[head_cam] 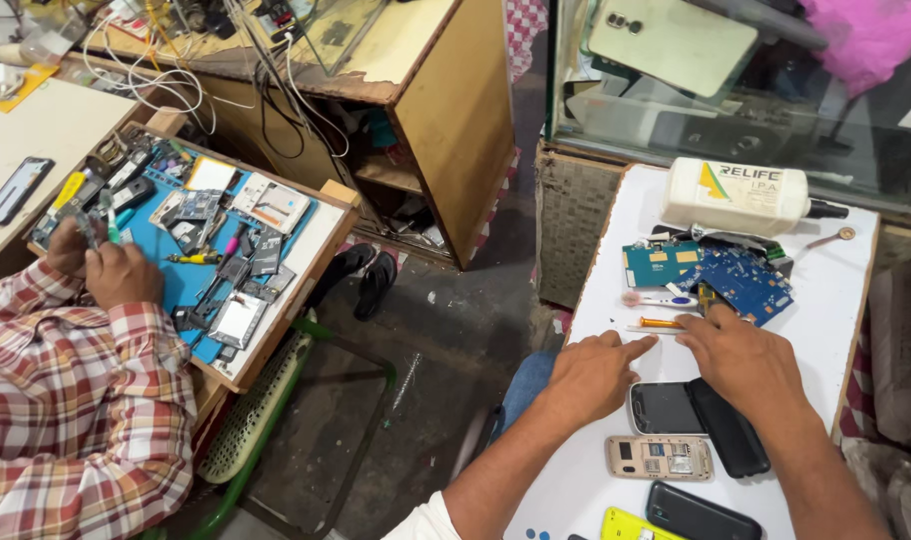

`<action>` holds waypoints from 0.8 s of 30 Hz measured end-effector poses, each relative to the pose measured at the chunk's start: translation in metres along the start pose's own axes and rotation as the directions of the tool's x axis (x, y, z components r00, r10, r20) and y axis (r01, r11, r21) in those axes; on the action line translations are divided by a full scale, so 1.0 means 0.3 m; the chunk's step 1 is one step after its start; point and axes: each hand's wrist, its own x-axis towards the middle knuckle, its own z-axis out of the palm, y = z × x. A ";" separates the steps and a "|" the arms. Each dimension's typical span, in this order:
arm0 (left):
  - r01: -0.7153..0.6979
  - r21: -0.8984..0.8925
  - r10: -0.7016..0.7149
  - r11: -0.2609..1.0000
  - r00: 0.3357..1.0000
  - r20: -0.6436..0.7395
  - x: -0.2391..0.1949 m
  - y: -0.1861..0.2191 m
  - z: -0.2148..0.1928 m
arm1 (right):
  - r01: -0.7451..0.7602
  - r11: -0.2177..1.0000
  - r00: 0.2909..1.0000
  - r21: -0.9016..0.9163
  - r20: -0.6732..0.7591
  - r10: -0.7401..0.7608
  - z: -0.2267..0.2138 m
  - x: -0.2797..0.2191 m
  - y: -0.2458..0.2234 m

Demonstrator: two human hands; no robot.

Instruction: The person disassembles several mobile phones on a cluttered workbench. They remove back covers, batteries, and internal components from multiple devices, placing parts on the table.

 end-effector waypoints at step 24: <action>-0.035 0.016 0.035 0.999 0.998 -0.044 -0.004 -0.012 0.017 | 0.024 1.000 1.000 0.008 -0.016 -0.024 -0.003 -0.019 0.012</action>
